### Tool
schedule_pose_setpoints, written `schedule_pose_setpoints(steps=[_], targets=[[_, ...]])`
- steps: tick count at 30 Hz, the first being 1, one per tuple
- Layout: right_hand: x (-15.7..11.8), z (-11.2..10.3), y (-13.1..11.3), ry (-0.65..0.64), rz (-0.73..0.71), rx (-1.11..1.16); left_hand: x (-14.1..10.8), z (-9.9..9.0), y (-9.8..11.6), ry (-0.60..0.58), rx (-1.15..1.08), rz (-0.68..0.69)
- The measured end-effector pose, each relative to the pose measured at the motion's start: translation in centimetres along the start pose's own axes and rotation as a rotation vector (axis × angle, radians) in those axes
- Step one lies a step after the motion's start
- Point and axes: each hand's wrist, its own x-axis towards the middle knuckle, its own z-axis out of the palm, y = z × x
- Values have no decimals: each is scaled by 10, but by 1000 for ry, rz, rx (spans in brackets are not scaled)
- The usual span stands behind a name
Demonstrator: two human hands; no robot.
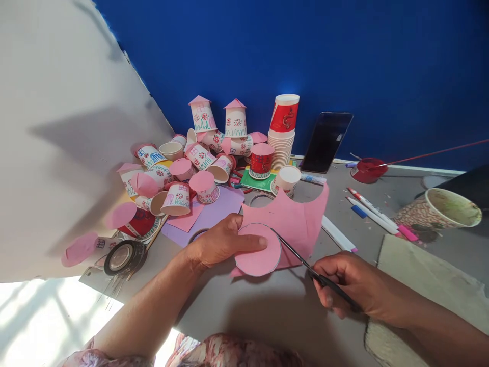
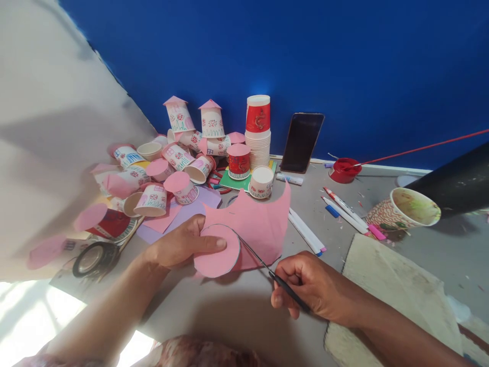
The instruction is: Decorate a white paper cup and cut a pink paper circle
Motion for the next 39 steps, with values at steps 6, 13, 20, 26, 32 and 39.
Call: schedule_pose_setpoints(steps=[6,13,20,26,32,39], targets=[[2,2,3,-10,-24,31,1,1,-3,78,50,-12],[1,4,1,-22,-9,32,1,0,-2,58,112,-30],[-1,4,-3,-9,-7,-7,0,2,0,67,123,-35],[-2,7,-5,-12,11,21,-1,1,0,60,163,-32],[-1,5,-3,-12,-8,5,-1,-2,-1,56,215,-17],[-1,7,-6,-16,15,-32,-3,-2,0,-1,291,-57]])
